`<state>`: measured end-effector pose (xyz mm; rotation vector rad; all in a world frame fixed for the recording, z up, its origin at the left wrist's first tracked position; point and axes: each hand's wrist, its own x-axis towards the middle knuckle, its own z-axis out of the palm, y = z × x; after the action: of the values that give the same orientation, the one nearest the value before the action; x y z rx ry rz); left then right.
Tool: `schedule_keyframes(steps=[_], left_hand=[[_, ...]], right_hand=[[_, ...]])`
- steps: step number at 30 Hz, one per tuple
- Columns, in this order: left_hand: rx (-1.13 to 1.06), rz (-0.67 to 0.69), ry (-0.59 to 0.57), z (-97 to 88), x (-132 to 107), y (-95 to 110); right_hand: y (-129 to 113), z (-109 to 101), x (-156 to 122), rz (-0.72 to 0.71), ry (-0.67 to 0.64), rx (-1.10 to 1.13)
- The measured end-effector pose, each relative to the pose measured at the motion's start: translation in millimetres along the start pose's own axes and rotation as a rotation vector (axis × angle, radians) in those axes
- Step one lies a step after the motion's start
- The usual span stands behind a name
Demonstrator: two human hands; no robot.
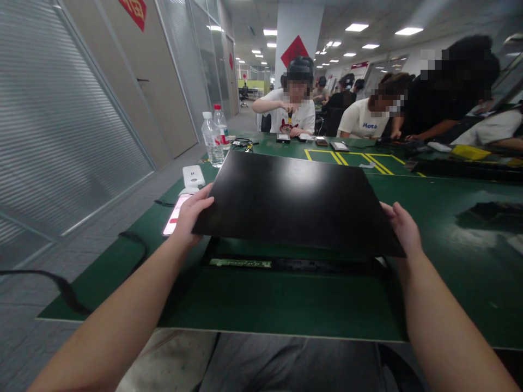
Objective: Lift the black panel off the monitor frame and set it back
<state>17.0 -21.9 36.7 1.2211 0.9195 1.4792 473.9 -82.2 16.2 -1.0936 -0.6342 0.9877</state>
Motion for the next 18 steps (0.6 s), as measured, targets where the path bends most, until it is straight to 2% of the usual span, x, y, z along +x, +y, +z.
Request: schedule_keyframes(steps=[4,9,11,15,18], left_hand=[[0.022,0.025,0.028,-3.0,4.1,-4.0],[0.063,-0.001,0.006,-6.4,5.7,-15.1],[0.099,-0.025,-0.019,-6.4,6.2,-18.5],[0.186,-0.165,-0.092,-2.3,6.1,-19.8],[0.297,-0.192,-0.089,-1.1,5.7,-20.2]], right_hand=[[-8.7,8.1,-12.7,0.061,-0.064,0.276],[-8.3,8.1,-13.3,0.17,-0.044,0.383],[-10.1,8.5,-11.1,0.158,0.028,0.417],[-17.1,10.6,-9.0,0.054,0.26,0.482],[-22.4,11.2,-10.7,-0.025,0.343,0.5]])
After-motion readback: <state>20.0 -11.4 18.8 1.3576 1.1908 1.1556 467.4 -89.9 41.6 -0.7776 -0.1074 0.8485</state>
